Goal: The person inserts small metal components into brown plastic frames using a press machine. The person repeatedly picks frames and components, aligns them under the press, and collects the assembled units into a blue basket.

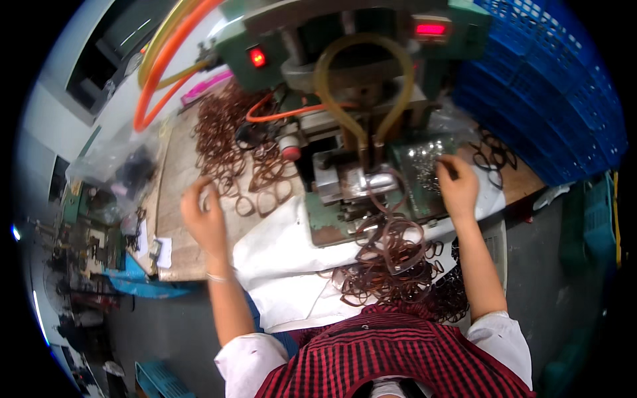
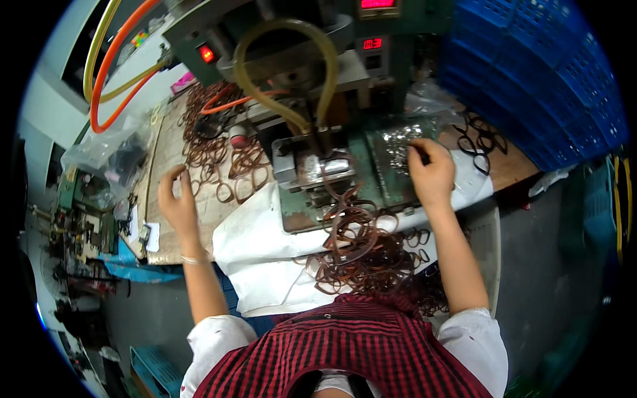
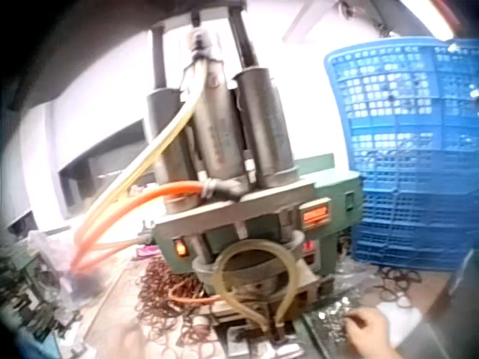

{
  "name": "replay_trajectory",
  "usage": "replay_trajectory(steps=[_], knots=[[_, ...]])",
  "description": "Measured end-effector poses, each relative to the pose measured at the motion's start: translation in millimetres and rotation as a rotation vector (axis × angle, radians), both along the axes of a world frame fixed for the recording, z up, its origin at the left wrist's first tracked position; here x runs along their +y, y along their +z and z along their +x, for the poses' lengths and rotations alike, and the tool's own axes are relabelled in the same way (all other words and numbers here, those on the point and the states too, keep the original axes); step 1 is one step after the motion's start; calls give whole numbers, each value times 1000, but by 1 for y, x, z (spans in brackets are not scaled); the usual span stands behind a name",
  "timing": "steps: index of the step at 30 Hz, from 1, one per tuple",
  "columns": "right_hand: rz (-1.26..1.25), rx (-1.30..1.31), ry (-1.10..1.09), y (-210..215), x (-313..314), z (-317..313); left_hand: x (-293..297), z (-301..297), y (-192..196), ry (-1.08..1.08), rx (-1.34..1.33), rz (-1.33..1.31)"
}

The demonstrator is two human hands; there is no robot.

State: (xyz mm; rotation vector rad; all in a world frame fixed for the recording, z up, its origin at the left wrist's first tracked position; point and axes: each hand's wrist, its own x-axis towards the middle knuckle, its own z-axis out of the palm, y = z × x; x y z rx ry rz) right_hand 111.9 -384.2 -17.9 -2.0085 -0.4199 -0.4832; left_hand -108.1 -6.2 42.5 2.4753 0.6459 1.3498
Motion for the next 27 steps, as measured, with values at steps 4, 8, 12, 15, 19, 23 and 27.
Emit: replay_trajectory(steps=[4,8,12,15,19,23,27], knots=[[30,39,64,7,19,3,113,7,-43,255,643,-211],[-12,-33,-13,4,3,-9,160,-4,-150,96,416,-280],[-111,-100,-143,0,-39,-30,59,3,-119,35,481,-286],[-3,38,-123,7,-52,-42,27,-4,-95,23,276,-187],[180,202,305,59,-12,-52,-8,16,-56,-234,-129,-364],[265,255,543,91,52,-38,-43,41,-44,-355,-220,-526],[411,314,541,76,75,-45,-72,36,-62,-424,-536,-782]])
